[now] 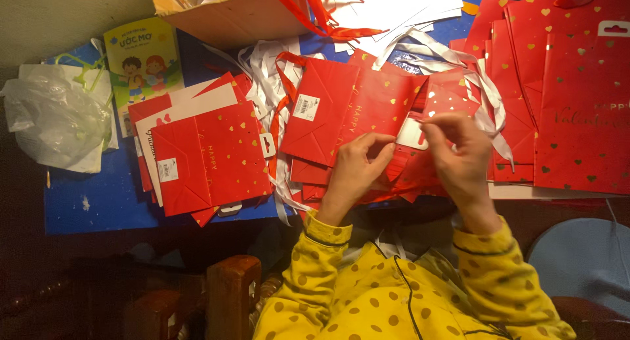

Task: The person threads red ribbons through the handle slots of red Valentine's Day gift bags and ties them into bows. They work on multiple bags one at a time, adjusting the ribbons and securing the knots before moving to the next bag.

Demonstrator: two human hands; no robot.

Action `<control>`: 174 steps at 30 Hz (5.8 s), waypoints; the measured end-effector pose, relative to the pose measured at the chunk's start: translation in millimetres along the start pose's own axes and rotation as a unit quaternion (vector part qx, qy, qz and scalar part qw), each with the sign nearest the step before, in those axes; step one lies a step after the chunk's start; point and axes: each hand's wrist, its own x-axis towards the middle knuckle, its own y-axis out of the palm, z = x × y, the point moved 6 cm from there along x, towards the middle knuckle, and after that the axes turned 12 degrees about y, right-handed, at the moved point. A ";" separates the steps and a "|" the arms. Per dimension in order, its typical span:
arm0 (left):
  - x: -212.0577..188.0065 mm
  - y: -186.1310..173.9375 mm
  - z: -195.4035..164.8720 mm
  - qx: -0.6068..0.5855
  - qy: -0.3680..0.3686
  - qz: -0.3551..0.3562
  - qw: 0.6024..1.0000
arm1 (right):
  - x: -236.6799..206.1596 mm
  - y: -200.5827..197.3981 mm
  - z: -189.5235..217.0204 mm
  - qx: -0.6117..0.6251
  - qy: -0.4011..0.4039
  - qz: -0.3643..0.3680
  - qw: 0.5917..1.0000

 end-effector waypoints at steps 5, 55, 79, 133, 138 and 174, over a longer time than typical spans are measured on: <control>-2.0 1.6 19.2 -0.085 -0.033 -0.013 0.996 | 0.3 19.4 -6.4 -0.130 -0.065 -0.033 0.989; -12.4 15.8 39.3 -0.215 -0.096 -0.107 0.966 | 0.6 23.5 -1.9 -0.193 -0.092 0.082 0.973; -14.8 14.2 47.1 -0.286 -0.066 -0.163 0.942 | -0.5 19.1 -1.3 -0.186 -0.091 0.067 0.976; -2.4 3.0 -0.1 -0.039 0.007 -0.036 0.999 | -4.0 20.1 4.8 -0.200 -0.105 0.055 0.973; -7.4 8.9 17.2 -0.073 -0.046 -0.059 0.995 | -3.6 20.3 4.6 -0.192 -0.102 0.053 0.975; -20.1 17.3 26.6 -0.341 -0.073 -0.124 0.929 | 9.2 5.4 -21.1 -0.005 0.059 0.189 0.980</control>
